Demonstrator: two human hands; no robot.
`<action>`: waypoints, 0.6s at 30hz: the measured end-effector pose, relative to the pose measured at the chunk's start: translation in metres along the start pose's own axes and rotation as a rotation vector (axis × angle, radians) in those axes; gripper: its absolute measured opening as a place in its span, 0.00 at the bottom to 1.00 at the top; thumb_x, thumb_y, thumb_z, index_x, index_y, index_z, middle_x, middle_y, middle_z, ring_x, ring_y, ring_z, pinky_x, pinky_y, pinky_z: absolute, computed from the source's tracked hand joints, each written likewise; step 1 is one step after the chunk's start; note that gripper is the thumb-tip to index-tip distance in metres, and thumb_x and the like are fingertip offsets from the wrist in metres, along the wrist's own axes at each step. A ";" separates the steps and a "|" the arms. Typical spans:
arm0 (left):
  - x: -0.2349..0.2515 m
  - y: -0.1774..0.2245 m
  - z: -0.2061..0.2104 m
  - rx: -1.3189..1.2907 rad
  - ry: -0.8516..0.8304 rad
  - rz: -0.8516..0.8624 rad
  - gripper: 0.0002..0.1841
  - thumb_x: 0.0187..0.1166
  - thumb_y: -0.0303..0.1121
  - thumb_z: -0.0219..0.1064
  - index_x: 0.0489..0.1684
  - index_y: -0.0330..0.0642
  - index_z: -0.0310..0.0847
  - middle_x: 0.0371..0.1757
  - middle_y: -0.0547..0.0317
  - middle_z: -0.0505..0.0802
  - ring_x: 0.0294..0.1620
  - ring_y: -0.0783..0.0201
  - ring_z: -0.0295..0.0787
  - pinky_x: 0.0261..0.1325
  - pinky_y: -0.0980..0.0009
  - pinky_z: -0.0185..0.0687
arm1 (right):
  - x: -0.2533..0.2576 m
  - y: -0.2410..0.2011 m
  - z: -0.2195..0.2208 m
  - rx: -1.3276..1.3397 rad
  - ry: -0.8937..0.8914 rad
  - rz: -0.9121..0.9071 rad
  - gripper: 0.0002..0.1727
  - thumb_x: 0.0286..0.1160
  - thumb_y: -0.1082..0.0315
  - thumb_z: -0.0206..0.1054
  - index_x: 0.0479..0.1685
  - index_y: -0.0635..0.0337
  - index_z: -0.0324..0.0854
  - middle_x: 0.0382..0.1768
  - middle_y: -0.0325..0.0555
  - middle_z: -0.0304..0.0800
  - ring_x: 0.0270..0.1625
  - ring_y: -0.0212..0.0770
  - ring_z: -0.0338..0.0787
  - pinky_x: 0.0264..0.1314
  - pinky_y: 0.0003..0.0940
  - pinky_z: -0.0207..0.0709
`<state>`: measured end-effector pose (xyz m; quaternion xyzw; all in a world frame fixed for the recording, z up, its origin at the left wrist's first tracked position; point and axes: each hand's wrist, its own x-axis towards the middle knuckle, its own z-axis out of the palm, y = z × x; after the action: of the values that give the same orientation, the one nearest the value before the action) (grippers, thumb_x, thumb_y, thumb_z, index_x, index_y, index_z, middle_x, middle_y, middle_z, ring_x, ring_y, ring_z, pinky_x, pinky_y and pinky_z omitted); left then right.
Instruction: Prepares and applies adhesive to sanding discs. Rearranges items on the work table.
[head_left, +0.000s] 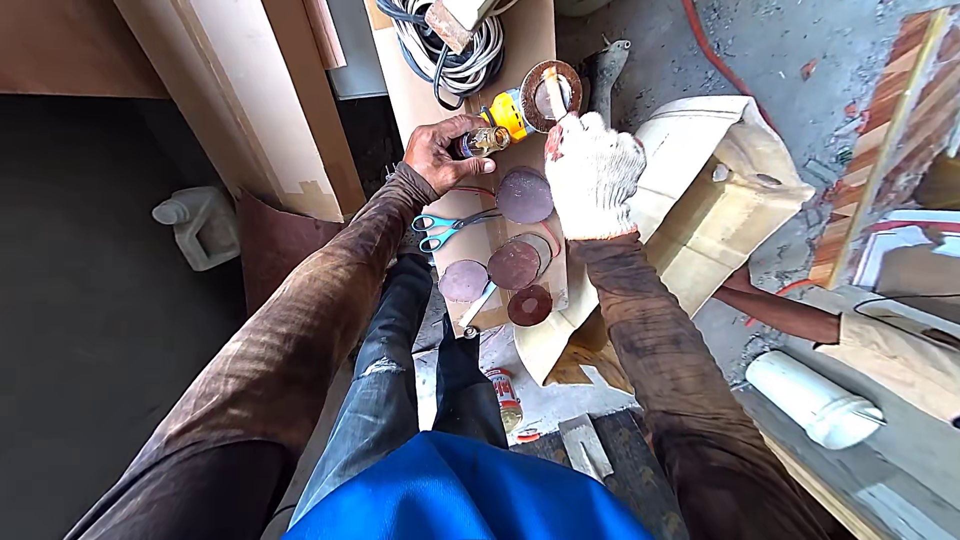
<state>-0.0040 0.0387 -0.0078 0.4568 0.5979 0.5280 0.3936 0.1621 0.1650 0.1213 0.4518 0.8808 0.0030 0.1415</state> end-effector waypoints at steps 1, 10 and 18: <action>0.000 0.000 0.000 0.002 -0.003 0.001 0.29 0.65 0.43 0.84 0.63 0.35 0.87 0.63 0.50 0.93 0.66 0.65 0.90 0.73 0.63 0.84 | 0.007 0.001 -0.003 0.004 -0.016 0.044 0.18 0.83 0.59 0.56 0.54 0.57 0.89 0.48 0.61 0.92 0.43 0.66 0.92 0.39 0.65 0.79; -0.001 0.001 0.000 0.008 -0.003 -0.009 0.29 0.65 0.42 0.84 0.64 0.35 0.87 0.63 0.50 0.93 0.66 0.66 0.90 0.73 0.65 0.84 | 0.015 -0.006 -0.002 0.032 -0.018 -0.089 0.18 0.86 0.59 0.56 0.57 0.56 0.89 0.50 0.60 0.92 0.47 0.65 0.92 0.45 0.65 0.80; 0.000 0.003 0.000 0.007 -0.010 -0.042 0.30 0.65 0.44 0.83 0.65 0.37 0.87 0.62 0.52 0.94 0.63 0.68 0.91 0.71 0.65 0.85 | 0.026 -0.001 -0.022 -0.008 -0.073 0.059 0.17 0.80 0.63 0.59 0.61 0.52 0.88 0.55 0.57 0.92 0.49 0.64 0.92 0.45 0.66 0.81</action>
<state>-0.0033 0.0385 -0.0043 0.4482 0.6072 0.5153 0.4060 0.1416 0.1875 0.1363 0.4768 0.8614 -0.0059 0.1752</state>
